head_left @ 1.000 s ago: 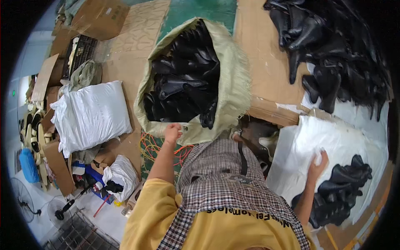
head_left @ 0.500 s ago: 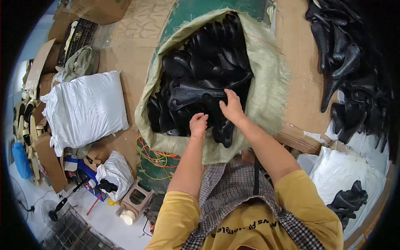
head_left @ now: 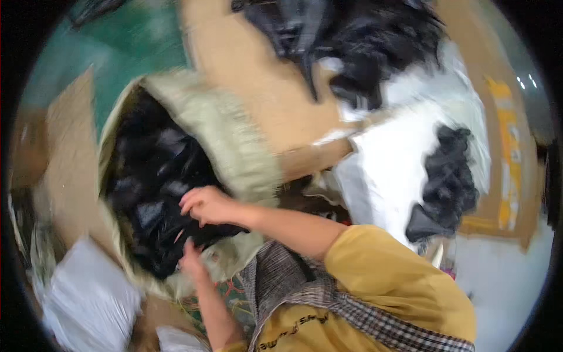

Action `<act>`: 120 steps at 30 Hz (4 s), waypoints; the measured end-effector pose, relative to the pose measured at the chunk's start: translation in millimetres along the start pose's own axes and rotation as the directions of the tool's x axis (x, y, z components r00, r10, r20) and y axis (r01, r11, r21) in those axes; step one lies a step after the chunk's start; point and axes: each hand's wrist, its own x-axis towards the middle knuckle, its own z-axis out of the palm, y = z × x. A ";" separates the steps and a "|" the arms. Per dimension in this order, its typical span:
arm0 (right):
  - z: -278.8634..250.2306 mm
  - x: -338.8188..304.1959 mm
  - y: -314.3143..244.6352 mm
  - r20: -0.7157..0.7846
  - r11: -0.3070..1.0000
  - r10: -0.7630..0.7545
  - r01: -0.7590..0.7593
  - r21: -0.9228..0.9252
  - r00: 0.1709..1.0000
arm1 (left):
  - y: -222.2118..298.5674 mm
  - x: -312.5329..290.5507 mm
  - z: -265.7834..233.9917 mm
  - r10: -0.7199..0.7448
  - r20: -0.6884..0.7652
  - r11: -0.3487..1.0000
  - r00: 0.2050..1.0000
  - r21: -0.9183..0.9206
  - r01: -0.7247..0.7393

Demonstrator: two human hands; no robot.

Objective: Unpacking black bicycle seats from a large sack and sorting them into organized stacks on a work table.

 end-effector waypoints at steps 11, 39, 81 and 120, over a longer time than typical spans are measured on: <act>-192.0 -283.6 -170.2 -0.355 0.922 -0.363 0.277 -0.271 0.861 | 149.7 -172.4 125.4 0.167 0.568 0.980 0.806 -0.005 -0.200; -348.5 -417.2 -129.8 -0.912 0.939 -0.341 0.037 -0.341 0.229 | -42.8 -189.6 292.4 -0.344 0.710 0.867 0.614 0.492 -0.083; 64.6 58.7 197.0 0.179 0.615 0.346 -0.079 -0.784 0.921 | -68.8 95.2 -128.6 -0.201 -0.084 0.937 0.976 -0.306 0.167; -43.8 -190.2 -97.1 -0.072 0.606 -0.710 0.555 -0.570 0.700 | 77.6 -109.7 15.6 0.155 0.700 0.974 0.697 -0.228 0.013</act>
